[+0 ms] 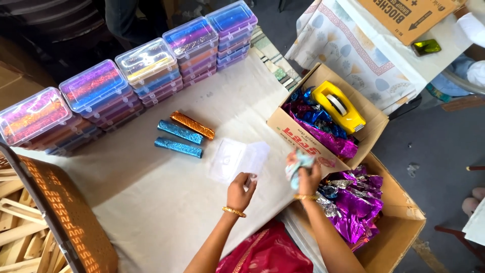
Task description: Wrapping small wooden sticks in decorative foil and plastic sleeves, then organizing them into plastic storage boxes.
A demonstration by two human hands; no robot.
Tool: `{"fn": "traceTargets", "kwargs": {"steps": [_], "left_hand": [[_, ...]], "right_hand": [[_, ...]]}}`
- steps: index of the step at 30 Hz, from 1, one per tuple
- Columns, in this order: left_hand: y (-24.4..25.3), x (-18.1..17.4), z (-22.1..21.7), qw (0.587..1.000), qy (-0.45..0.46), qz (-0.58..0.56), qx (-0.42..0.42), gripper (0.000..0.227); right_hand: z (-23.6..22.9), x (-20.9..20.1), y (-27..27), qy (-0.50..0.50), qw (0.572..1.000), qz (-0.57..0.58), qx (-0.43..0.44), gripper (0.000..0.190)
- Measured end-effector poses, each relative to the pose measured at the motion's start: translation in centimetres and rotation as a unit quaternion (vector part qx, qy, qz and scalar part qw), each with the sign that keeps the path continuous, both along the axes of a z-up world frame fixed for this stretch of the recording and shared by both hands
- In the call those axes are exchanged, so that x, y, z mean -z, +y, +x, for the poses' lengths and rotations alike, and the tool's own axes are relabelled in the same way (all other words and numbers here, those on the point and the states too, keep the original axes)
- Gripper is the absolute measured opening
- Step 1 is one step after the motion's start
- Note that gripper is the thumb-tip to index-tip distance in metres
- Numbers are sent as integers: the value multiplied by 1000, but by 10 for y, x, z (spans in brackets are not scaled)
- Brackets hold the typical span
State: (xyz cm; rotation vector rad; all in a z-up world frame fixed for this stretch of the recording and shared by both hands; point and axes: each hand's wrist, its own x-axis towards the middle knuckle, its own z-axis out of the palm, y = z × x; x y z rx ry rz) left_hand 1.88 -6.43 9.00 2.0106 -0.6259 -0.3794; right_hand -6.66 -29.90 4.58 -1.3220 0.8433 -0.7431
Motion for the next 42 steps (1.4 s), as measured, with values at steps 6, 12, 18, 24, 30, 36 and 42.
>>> {"fn": "traceTargets", "kwargs": {"steps": [6, 12, 18, 24, 30, 36, 42], "left_hand": [[-27, 15, -19, 981, 101, -153, -67, 36], [-10, -28, -34, 974, 163, -156, -7, 48], [1, -18, -17, 968, 118, -217, 40, 62], [-12, 26, -6, 851, 428, -301, -37, 60], [3, -29, -11, 947, 190, -259, 18, 27], [15, -49, -1, 957, 203, -192, 75, 56], [29, -24, 5, 711, 585, -391, -4, 71]], "right_hand": [[22, -17, 97, -4, 890, -400, -219, 48], [82, -42, 65, 86, 988, 38, -123, 55], [75, -24, 44, -166, 939, 218, -207, 30], [48, -90, 111, -97, 902, -293, -300, 27], [77, -68, 73, -75, 958, 33, -273, 29], [68, -27, 77, 22, 959, 84, -270, 33], [39, -43, 125, -62, 965, -1, -253, 29]]}}
